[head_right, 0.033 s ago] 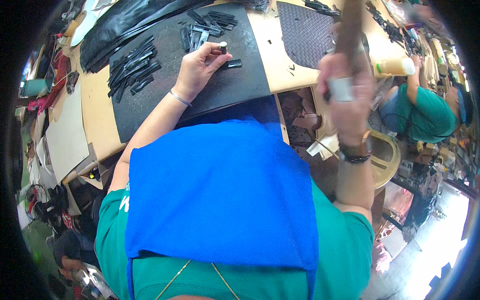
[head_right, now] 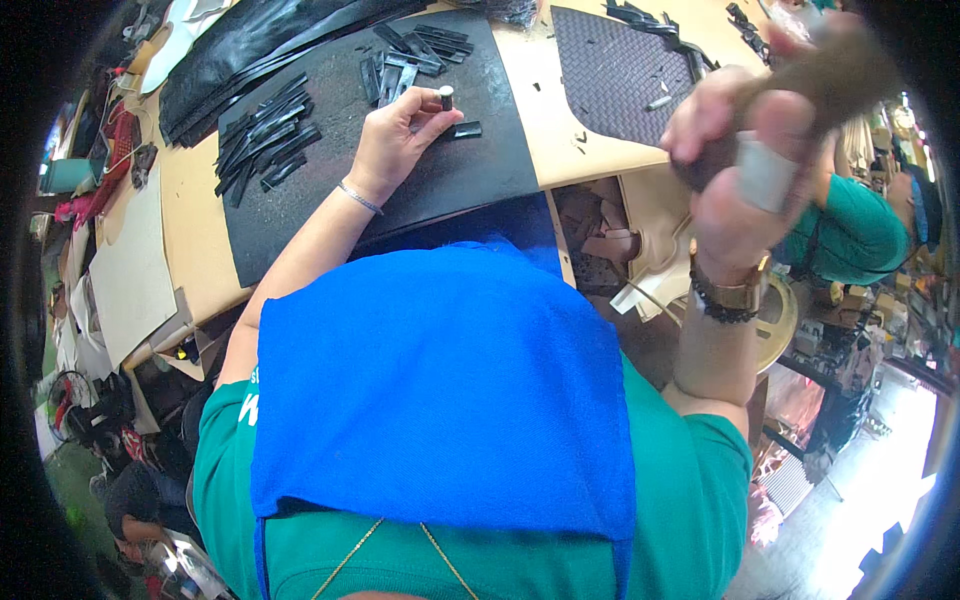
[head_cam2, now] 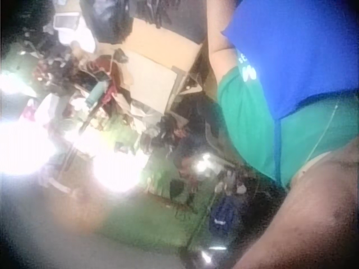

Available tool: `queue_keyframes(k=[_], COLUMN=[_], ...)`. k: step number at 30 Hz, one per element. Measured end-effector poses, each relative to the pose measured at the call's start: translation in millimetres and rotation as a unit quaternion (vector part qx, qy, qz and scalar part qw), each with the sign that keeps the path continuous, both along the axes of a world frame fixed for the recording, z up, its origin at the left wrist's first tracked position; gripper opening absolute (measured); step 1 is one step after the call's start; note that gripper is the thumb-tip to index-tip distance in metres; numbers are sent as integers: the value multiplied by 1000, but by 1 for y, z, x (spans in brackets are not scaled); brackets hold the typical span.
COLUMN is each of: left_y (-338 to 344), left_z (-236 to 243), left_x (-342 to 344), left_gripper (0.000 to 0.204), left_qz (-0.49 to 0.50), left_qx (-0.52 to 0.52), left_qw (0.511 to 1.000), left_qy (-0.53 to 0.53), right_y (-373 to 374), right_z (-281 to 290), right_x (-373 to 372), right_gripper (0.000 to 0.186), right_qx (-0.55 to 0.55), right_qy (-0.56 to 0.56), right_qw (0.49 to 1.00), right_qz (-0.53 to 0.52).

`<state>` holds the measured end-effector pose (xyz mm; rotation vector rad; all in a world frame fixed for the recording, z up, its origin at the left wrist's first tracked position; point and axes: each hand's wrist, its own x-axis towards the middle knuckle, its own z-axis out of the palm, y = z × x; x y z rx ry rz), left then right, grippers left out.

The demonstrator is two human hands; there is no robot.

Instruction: The person uses a hammer to strike small metal pieces placed on a black mat. They repeatedly pick up the metal pieces, position them, and hit them with the hammer, then move the pieces aside on the mat.

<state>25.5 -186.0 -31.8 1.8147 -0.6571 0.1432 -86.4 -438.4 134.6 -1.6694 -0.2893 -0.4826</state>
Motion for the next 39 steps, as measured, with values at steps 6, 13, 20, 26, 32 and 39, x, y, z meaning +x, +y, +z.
queue_keyframes(k=[6, 13, 20, 26, 32, 39], left_y=[-5, -1, 1, 4, 47, 60], left_z=[6, -1, 0, -11, 32, 186], left_x=[1, -1, -1, 9, 4, -81], left_gripper=[22, 24, 23, 15, 8, 31], left_qz=[-11, -8, 5, -10, -76, -498], left_qx=[21, 9, 18, -103, -336, -365], left_qw=[999, 999, 999, 988, 880, 786], left_qy=[-34, -32, -43, 116, 328, 28], right_y=[15, 41, 30, 32, 33, 29], right_z=[-51, -7, -40, -111, -137, -156], right_x=[-2, 1, -6, -37, -43, -50], right_gripper=[37, 41, 31, 34, 40, 38], right_qx=[-337, 88, -306, -415, -291, -250], right_qy=[225, -28, 300, 314, 331, 320], right_qw=[910, 993, 903, 853, 897, 913], right_qz=[83, 77, 32, -29, -26, -45])
